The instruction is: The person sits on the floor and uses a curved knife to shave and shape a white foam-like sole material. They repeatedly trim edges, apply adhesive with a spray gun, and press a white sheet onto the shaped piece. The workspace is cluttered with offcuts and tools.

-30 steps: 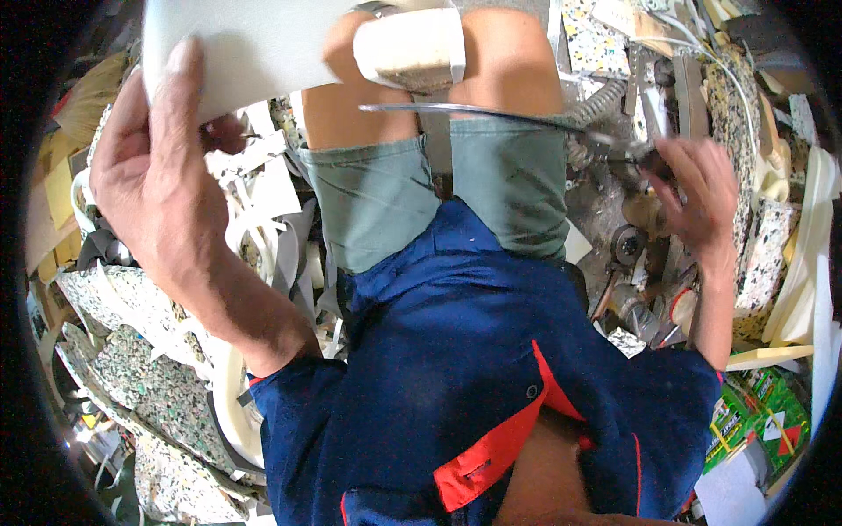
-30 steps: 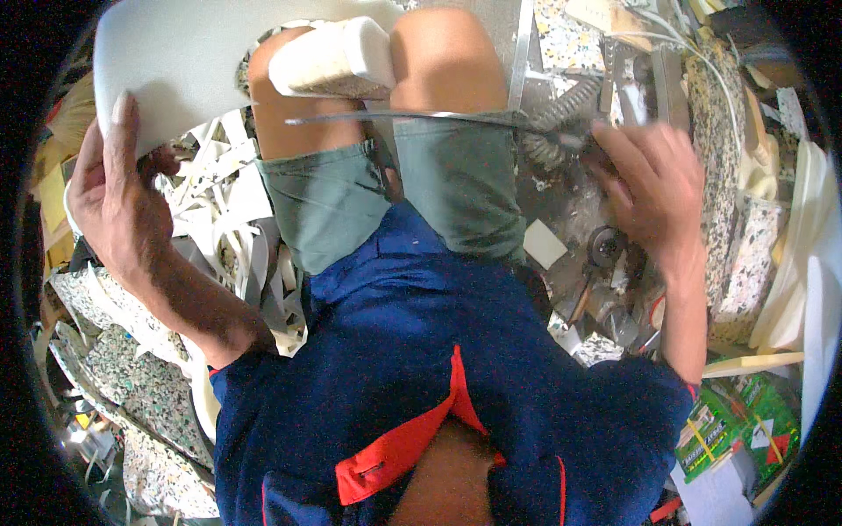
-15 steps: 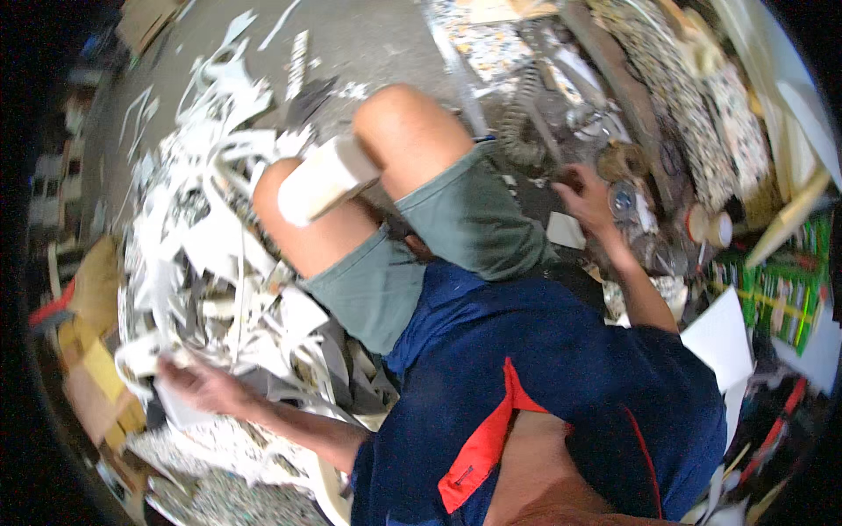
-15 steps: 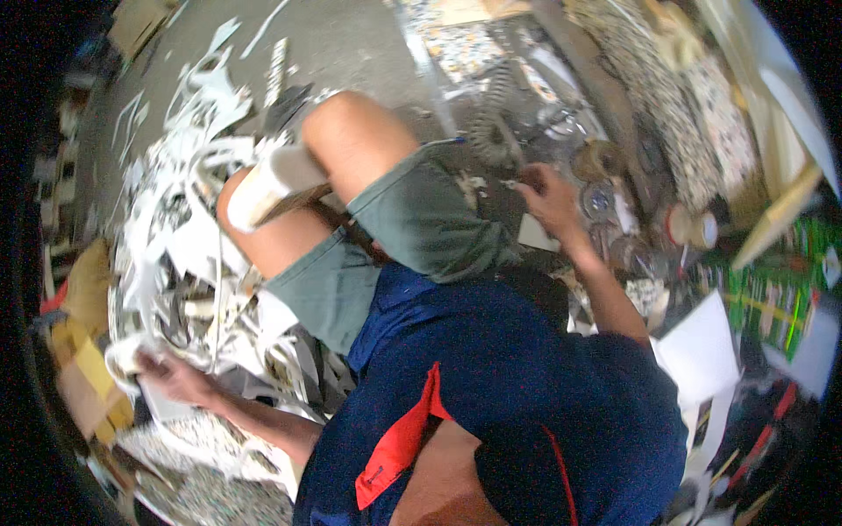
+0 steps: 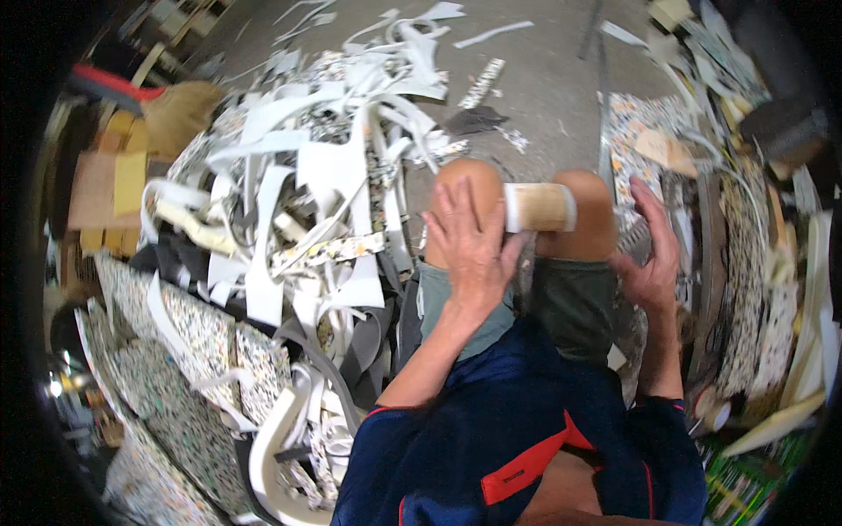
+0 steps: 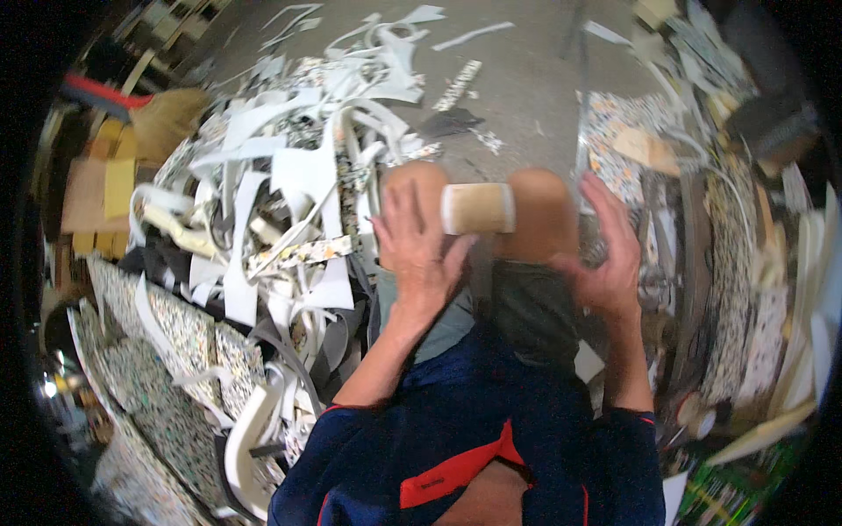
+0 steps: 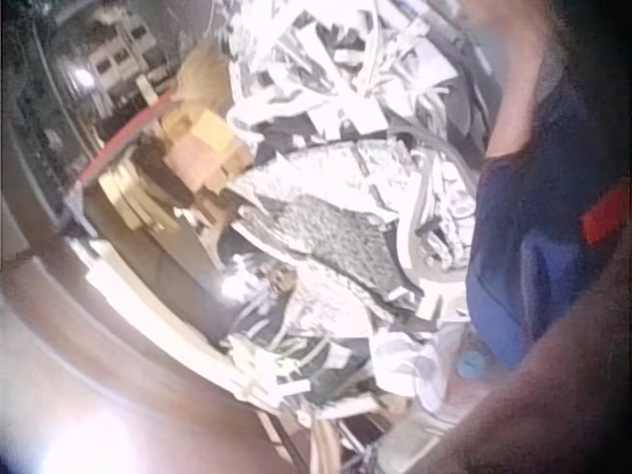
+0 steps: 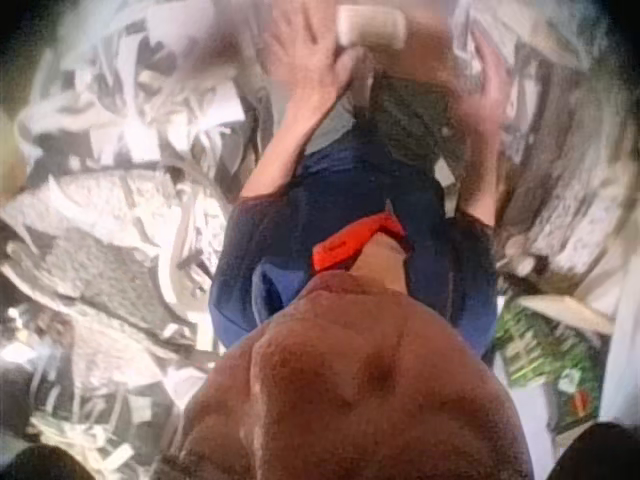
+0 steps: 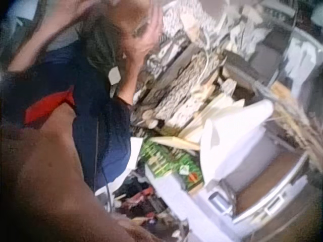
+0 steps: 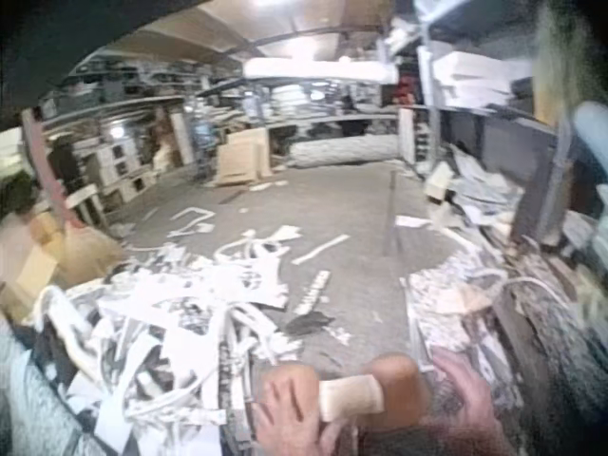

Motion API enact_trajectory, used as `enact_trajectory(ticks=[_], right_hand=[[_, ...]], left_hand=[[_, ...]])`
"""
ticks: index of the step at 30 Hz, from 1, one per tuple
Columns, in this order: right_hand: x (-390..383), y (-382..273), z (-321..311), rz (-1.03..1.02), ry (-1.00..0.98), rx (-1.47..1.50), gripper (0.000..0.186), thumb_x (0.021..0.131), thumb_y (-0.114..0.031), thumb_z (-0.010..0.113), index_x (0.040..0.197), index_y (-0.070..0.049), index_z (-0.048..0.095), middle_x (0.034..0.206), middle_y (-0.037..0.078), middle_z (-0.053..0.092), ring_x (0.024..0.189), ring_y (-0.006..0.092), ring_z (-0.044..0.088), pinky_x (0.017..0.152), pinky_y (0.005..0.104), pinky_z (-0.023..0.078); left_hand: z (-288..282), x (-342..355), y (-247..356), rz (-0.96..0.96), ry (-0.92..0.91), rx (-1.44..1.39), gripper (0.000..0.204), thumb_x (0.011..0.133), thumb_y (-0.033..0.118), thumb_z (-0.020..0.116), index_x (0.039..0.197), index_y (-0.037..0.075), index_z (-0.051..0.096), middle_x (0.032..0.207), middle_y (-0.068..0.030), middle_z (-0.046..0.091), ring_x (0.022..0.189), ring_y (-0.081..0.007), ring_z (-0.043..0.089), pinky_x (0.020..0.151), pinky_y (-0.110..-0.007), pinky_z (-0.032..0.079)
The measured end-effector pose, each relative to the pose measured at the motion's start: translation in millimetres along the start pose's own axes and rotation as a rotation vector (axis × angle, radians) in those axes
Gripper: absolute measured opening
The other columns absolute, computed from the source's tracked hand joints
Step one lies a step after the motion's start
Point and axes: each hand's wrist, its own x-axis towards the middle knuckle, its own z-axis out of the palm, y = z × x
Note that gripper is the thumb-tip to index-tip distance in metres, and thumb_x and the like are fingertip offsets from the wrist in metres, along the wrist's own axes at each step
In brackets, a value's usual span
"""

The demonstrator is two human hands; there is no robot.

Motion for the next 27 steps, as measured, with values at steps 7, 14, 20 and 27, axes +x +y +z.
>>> enact_trajectory(ticks=[7,14,20,27], right_hand=[[90,-49,51,-0.283,-0.548,-0.326,0.072,0.063,-0.024,0.087,0.128,-0.008,0.06,0.121,0.014,0.066,0.112,0.0327,0.061,0.118,0.0617,0.023],[131,-61,46,-0.202,-0.467,-0.32,0.056,0.067,-0.024,0.082,0.117,-0.005,0.066,0.111,0.016,0.07,0.109,0.0341,0.064,0.12,0.061,0.017],[160,-96,23,0.198,-0.196,-0.157,0.078,0.07,-0.014,0.08,0.141,-0.001,0.052,0.118,0.024,0.067,0.107,0.0341,0.068,0.092,0.0425,0.054],[156,-45,24,0.03,0.13,-0.146,0.045,0.07,-0.037,0.077,0.098,-0.003,0.066,0.086,0.014,0.068,0.08,0.0334,0.067,0.078,0.0481,0.05]], left_hand=[[30,2,1,-0.01,0.157,0.014,0.054,0.077,0.039,0.077,0.124,0.015,0.065,0.158,-0.0247,0.03,0.147,-0.0524,0.021,0.111,-0.078,0.008],[30,-5,2,-0.025,0.152,-0.165,0.098,0.079,0.055,0.072,0.149,-0.005,0.036,0.158,-0.0267,0.03,0.148,-0.0529,0.019,0.114,-0.071,0.012],[27,41,19,-0.099,0.192,-0.519,0.103,0.075,0.047,0.079,0.146,-0.011,0.032,0.152,-0.0306,0.034,0.138,-0.0513,0.033,0.114,-0.06,0.027],[45,87,12,0.035,-0.008,-0.473,0.073,0.078,0.035,0.081,0.13,-0.005,0.049,0.116,-0.0232,0.057,0.103,-0.0431,0.057,0.09,-0.049,0.048]])
